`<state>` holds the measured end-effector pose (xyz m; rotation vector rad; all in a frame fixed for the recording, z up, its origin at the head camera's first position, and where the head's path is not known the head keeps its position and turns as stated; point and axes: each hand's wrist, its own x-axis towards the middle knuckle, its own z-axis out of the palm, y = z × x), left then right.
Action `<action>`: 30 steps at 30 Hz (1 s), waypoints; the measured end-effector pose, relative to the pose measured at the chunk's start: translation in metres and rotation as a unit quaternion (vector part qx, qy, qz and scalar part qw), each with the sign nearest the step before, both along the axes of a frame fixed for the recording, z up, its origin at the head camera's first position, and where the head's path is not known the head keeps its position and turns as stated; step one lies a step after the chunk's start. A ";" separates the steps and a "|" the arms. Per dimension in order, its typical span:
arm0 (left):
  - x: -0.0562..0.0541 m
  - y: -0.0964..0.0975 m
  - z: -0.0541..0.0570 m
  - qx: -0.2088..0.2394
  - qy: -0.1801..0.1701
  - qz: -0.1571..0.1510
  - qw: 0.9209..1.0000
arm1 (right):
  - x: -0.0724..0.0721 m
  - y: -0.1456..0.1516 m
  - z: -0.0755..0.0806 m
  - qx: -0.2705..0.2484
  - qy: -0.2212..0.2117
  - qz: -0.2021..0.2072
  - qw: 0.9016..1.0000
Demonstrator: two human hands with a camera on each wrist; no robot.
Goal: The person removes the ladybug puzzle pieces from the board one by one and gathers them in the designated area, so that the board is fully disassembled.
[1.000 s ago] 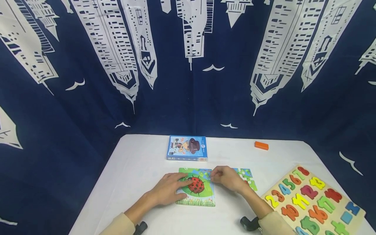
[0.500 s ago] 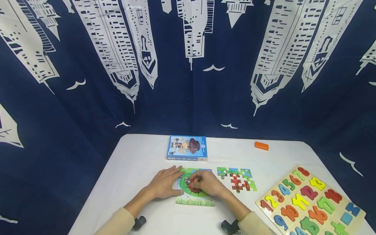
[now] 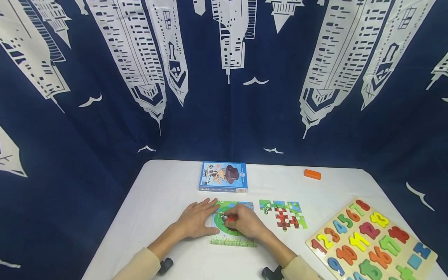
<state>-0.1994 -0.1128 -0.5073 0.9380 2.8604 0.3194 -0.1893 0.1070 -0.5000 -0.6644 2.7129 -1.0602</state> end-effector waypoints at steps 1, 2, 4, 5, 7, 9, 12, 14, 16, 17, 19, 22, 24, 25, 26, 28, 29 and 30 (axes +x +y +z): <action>0.000 0.000 0.000 0.000 0.001 -0.001 1.000 | 0.000 -0.001 0.000 0.001 0.003 -0.002 1.000; 0.000 0.000 0.000 0.000 0.000 0.000 1.000 | 0.000 -0.001 -0.001 0.002 0.005 -0.005 1.000; 0.000 0.000 0.000 -0.001 0.001 0.000 1.000 | 0.001 -0.002 -0.001 0.005 0.007 -0.010 1.000; 0.000 0.000 -0.001 -0.001 0.001 -0.001 1.000 | 0.001 -0.002 -0.001 0.006 0.005 -0.013 1.000; 0.000 0.000 -0.001 -0.002 0.001 -0.001 1.000 | 0.001 -0.003 0.000 0.007 0.001 -0.018 1.000; 0.000 0.000 0.000 -0.002 0.002 -0.001 1.000 | 0.000 -0.003 0.000 0.006 -0.005 -0.020 1.000; 0.000 0.000 0.000 -0.002 0.002 0.001 1.000 | 0.000 -0.004 0.000 0.000 -0.015 -0.026 1.000; 0.000 0.001 0.001 0.000 0.002 0.001 1.000 | -0.001 -0.004 0.000 -0.004 -0.020 -0.031 0.999; 0.000 0.001 0.001 0.000 0.001 0.001 1.000 | -0.001 -0.005 0.001 -0.011 -0.026 -0.035 0.999; 0.000 0.001 0.001 0.000 0.001 0.001 1.000 | -0.001 -0.005 0.001 -0.013 -0.028 -0.036 0.999; 0.000 0.002 0.002 -0.001 -0.001 0.002 1.000 | -0.001 -0.005 0.001 -0.017 -0.032 -0.037 0.999; 0.000 0.002 0.003 -0.002 -0.002 0.002 1.000 | 0.000 -0.005 0.001 -0.025 -0.037 -0.039 0.998; 0.001 0.002 0.003 -0.002 -0.002 0.004 1.000 | 0.000 -0.005 0.001 -0.030 -0.037 -0.039 0.998; 0.001 0.002 0.003 -0.003 -0.002 0.004 1.000 | 0.000 -0.005 0.001 -0.033 -0.038 -0.039 0.998; 0.001 0.002 0.003 -0.004 -0.003 0.005 1.000 | 0.000 -0.005 0.001 -0.035 -0.038 -0.038 0.998; 0.001 0.002 0.003 -0.004 -0.005 0.007 1.000 | 0.000 -0.005 0.000 -0.040 -0.038 -0.036 0.998; 0.001 0.002 0.003 -0.005 -0.005 0.007 1.000 | 0.000 -0.005 0.000 -0.042 -0.038 -0.036 0.998; 0.001 0.002 0.003 -0.005 -0.004 0.007 1.000 | 0.000 -0.005 0.000 -0.046 -0.039 -0.035 0.998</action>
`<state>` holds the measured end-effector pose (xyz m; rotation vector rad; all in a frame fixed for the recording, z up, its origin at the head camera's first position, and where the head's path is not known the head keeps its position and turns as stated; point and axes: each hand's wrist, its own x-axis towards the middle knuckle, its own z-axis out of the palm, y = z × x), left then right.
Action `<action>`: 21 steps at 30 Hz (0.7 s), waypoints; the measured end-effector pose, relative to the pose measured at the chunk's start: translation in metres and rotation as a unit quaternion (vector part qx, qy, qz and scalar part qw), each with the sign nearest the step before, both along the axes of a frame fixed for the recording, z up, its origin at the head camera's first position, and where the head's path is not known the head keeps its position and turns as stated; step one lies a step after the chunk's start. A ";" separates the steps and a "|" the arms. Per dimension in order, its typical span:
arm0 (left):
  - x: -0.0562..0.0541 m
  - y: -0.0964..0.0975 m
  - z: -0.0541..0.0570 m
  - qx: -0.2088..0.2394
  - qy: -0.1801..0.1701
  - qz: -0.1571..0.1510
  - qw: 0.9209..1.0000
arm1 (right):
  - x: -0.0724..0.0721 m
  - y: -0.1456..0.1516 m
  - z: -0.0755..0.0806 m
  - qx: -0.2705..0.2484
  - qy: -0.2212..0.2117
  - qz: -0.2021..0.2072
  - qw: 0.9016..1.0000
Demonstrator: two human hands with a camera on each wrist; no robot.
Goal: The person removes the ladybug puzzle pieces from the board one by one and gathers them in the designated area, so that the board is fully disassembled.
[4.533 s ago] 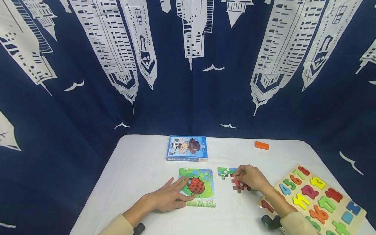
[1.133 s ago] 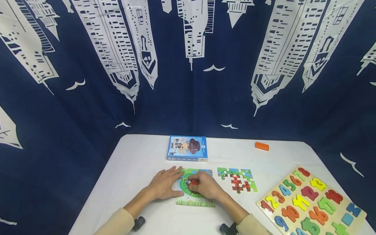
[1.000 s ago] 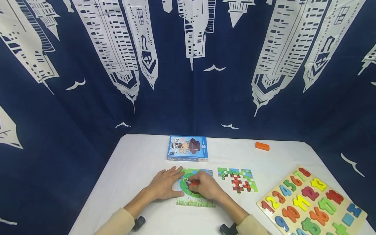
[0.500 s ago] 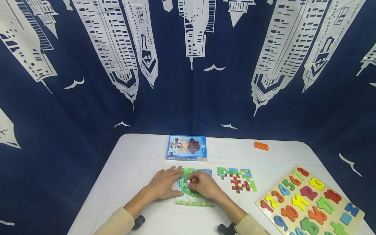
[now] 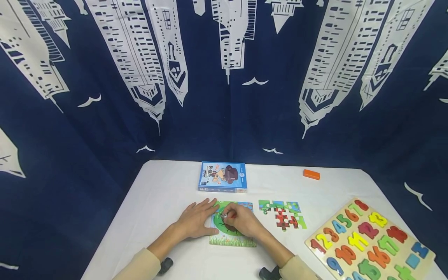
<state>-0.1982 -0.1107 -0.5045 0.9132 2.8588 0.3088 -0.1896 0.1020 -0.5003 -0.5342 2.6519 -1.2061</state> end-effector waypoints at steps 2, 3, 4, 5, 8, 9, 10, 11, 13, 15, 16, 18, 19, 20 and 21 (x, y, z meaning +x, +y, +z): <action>0.000 0.000 0.000 0.000 0.001 -0.001 1.000 | 0.000 0.000 -0.001 -0.006 -0.003 0.001 1.000; 0.000 0.000 0.000 0.000 0.002 -0.002 1.000 | 0.000 0.000 -0.001 -0.010 -0.006 0.002 1.000; 0.000 0.000 -0.001 -0.001 0.002 -0.002 1.000 | 0.000 0.000 -0.002 -0.014 -0.008 0.003 1.000; 0.000 0.000 -0.001 -0.002 0.003 -0.002 1.000 | 0.000 0.000 -0.002 -0.018 -0.012 0.004 1.000; 0.000 0.000 -0.001 -0.004 0.001 -0.002 1.000 | 0.000 0.000 -0.003 -0.027 -0.017 0.005 0.999; 0.000 0.000 -0.002 -0.005 0.001 -0.002 1.000 | 0.000 0.001 -0.003 -0.028 -0.017 0.006 0.999; 0.000 0.000 -0.002 -0.006 0.001 -0.001 1.000 | 0.000 0.001 -0.002 -0.030 -0.017 0.007 0.999; 0.000 0.000 -0.002 -0.006 0.001 -0.001 1.000 | 0.000 0.001 -0.003 -0.032 -0.017 0.008 0.999; 0.000 0.000 -0.002 -0.007 0.000 0.000 1.000 | 0.000 0.001 -0.001 -0.038 -0.021 0.012 0.999; 0.000 0.001 -0.001 -0.007 -0.001 0.001 1.000 | -0.001 0.002 0.001 -0.049 -0.023 0.015 0.998; 0.000 0.001 -0.001 -0.006 -0.003 0.002 1.000 | -0.001 0.003 0.002 -0.053 -0.023 0.015 0.998; 0.000 0.001 -0.001 -0.005 -0.006 0.003 1.000 | -0.003 0.005 0.005 -0.061 -0.024 0.016 0.998; 0.000 0.001 -0.001 -0.005 -0.007 0.003 1.000 | -0.004 0.006 0.006 -0.063 -0.022 0.016 0.998; 0.000 0.001 -0.001 -0.006 -0.007 0.004 1.000 | -0.005 0.008 0.008 -0.064 -0.019 0.016 0.998; 0.000 0.001 -0.001 -0.006 -0.008 0.004 1.000 | -0.006 0.010 0.009 -0.060 -0.018 0.014 0.998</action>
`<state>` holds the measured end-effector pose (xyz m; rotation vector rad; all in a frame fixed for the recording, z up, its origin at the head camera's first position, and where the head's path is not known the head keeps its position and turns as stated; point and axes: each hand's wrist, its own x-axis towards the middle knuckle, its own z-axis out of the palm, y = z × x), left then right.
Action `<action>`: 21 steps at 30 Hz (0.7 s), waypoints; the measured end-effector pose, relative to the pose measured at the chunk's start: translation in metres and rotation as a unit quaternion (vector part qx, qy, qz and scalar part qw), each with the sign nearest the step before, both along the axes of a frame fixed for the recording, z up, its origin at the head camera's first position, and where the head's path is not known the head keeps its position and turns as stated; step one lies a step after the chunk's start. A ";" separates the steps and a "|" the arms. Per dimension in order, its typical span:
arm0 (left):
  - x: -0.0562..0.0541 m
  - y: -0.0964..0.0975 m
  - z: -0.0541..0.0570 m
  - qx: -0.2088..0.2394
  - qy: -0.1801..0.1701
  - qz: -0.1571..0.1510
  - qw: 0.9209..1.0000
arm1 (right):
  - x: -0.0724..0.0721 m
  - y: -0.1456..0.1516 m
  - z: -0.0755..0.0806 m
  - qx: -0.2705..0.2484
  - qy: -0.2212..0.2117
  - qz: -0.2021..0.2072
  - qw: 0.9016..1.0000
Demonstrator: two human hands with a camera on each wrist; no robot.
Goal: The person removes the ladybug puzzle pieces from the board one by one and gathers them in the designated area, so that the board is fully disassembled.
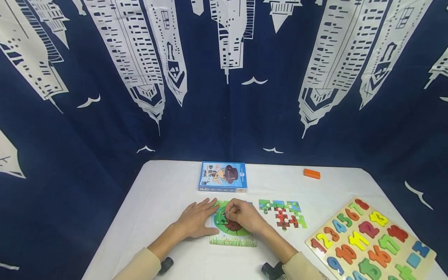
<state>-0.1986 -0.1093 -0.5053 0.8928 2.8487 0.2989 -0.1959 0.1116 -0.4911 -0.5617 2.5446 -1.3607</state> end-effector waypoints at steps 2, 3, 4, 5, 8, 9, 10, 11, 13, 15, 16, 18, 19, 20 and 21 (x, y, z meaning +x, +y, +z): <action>0.000 0.000 0.000 -0.001 0.002 -0.001 1.000 | -0.002 0.004 0.003 0.003 -0.001 -0.004 1.000; -0.001 0.000 0.000 -0.002 0.003 -0.001 1.000 | -0.003 0.007 0.005 0.005 -0.001 -0.006 1.000; -0.001 0.000 0.000 -0.003 0.004 -0.002 1.000 | -0.004 0.010 0.007 0.007 -0.004 -0.009 1.000; -0.001 -0.001 -0.001 -0.003 0.006 -0.002 1.000 | -0.004 0.013 0.008 0.005 -0.007 -0.011 1.000; -0.002 -0.001 -0.001 -0.002 0.008 -0.004 1.000 | -0.007 0.025 0.011 0.008 -0.013 -0.018 1.000; -0.002 -0.001 -0.001 -0.001 0.007 -0.004 1.000 | -0.008 0.030 0.012 0.010 -0.015 -0.021 1.000; -0.002 -0.001 -0.001 -0.001 0.006 -0.004 1.000 | -0.009 0.035 0.013 0.013 -0.017 -0.024 0.999; -0.002 0.000 -0.001 0.000 0.005 -0.004 1.000 | -0.010 0.040 0.014 0.016 -0.019 -0.029 0.999; -0.002 0.000 -0.001 0.002 0.001 -0.004 1.000 | -0.012 0.051 0.016 0.025 -0.028 -0.040 0.999; -0.002 0.000 -0.002 0.003 -0.001 -0.004 1.000 | -0.013 0.061 0.019 0.040 -0.039 -0.053 0.997; -0.002 0.000 -0.003 0.003 -0.001 -0.004 1.000 | -0.013 0.065 0.021 0.051 -0.042 -0.059 0.996; -0.002 -0.001 -0.003 0.005 -0.002 -0.004 1.000 | -0.014 0.074 0.023 0.072 -0.048 -0.071 0.994; -0.002 -0.001 -0.003 0.007 -0.001 -0.004 1.000 | -0.014 0.078 0.025 0.085 -0.049 -0.075 0.992; -0.001 -0.001 -0.003 0.008 -0.001 -0.005 1.000 | -0.014 0.081 0.026 0.096 -0.050 -0.080 0.991; -0.001 -0.001 -0.002 0.009 -0.001 -0.005 1.000 | -0.014 0.084 0.026 0.105 -0.052 -0.084 0.990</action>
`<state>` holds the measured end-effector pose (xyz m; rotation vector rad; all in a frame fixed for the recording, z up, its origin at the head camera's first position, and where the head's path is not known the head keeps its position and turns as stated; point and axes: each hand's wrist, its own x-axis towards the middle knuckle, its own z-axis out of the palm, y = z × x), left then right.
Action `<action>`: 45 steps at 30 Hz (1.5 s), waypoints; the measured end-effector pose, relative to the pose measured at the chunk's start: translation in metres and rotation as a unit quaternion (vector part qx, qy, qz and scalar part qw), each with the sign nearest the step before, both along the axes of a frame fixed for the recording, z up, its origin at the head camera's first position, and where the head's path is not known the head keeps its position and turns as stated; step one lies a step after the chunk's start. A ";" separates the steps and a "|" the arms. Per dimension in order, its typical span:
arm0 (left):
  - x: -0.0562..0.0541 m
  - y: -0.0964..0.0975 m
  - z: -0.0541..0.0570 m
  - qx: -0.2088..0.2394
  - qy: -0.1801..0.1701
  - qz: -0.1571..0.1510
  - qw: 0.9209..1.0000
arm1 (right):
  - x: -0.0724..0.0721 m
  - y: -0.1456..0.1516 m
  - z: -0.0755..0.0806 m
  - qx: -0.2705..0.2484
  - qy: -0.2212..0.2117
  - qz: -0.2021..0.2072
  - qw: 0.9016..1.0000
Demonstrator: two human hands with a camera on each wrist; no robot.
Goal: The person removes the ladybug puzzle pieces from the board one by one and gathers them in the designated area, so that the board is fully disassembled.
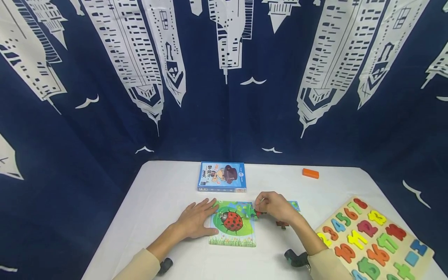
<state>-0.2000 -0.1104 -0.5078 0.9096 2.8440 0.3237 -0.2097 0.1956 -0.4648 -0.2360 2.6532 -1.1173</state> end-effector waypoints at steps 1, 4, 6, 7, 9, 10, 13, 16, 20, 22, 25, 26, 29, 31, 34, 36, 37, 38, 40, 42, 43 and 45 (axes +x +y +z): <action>0.000 0.000 0.000 0.001 0.000 0.000 1.000 | 0.000 0.003 0.000 0.007 -0.003 -0.002 1.000; 0.001 -0.001 0.001 0.002 0.003 -0.002 1.000 | 0.002 0.009 0.000 0.029 -0.016 -0.010 0.999; 0.001 -0.001 0.001 0.003 0.006 -0.004 1.000 | 0.003 0.013 -0.002 0.045 -0.021 -0.013 0.999; 0.001 -0.001 0.001 0.003 0.006 -0.004 1.000 | 0.004 0.014 -0.003 0.055 -0.021 -0.015 0.998; 0.001 -0.001 0.000 0.004 0.008 -0.005 1.000 | 0.005 0.017 -0.005 0.071 -0.020 -0.015 0.997; 0.001 -0.001 0.000 0.004 0.009 -0.005 1.000 | 0.005 0.018 -0.006 0.072 -0.019 -0.016 0.997; 0.000 -0.001 -0.001 0.002 0.010 -0.006 1.000 | 0.006 0.020 -0.008 0.076 -0.016 -0.019 0.997; 0.000 -0.001 -0.001 0.002 0.008 -0.006 1.000 | 0.006 0.023 -0.010 0.073 -0.018 -0.022 0.997; 0.001 -0.001 -0.001 0.004 0.006 -0.005 1.000 | 0.005 0.024 -0.012 0.074 -0.019 -0.023 0.997; 0.001 -0.001 -0.001 0.004 0.008 -0.006 1.000 | 0.005 0.025 -0.012 0.074 -0.018 -0.025 0.997; 0.001 -0.001 -0.001 0.004 0.012 -0.008 1.000 | 0.004 0.024 -0.013 0.077 -0.022 -0.028 0.996; 0.001 -0.001 -0.001 0.005 0.013 -0.008 1.000 | 0.004 0.024 -0.013 0.079 -0.022 -0.029 0.996; 0.001 -0.001 -0.002 0.005 0.012 -0.008 1.000 | 0.004 0.023 -0.014 0.084 -0.024 -0.032 0.996; 0.000 -0.001 -0.002 0.003 0.010 -0.007 1.000 | 0.004 0.023 -0.015 0.089 -0.024 -0.035 0.995; 0.000 -0.001 -0.002 0.001 0.008 -0.005 1.000 | 0.004 0.023 -0.016 0.094 -0.023 -0.040 0.995; 0.000 -0.002 -0.002 0.001 0.009 -0.006 1.000 | 0.004 0.022 -0.016 0.099 -0.019 -0.041 0.994; 0.000 -0.002 -0.002 0.002 0.009 -0.006 1.000 | 0.004 0.022 -0.016 0.099 -0.019 -0.042 0.994; -0.001 -0.001 -0.002 0.002 0.009 -0.007 1.000 | 0.004 0.022 -0.017 0.098 -0.018 -0.043 0.994; 0.000 -0.001 -0.001 0.003 0.010 -0.009 1.000 | 0.004 0.022 -0.017 0.097 -0.016 -0.044 0.994; 0.000 -0.002 0.000 0.003 0.010 -0.010 1.000 | 0.003 0.021 -0.017 0.096 -0.013 -0.043 0.994; 0.000 -0.002 0.000 0.003 0.010 -0.010 1.000 | 0.003 0.021 -0.017 0.096 -0.012 -0.043 0.994; 0.000 -0.002 0.000 0.003 0.010 -0.010 1.000 | 0.003 0.021 -0.017 0.099 -0.008 -0.041 0.994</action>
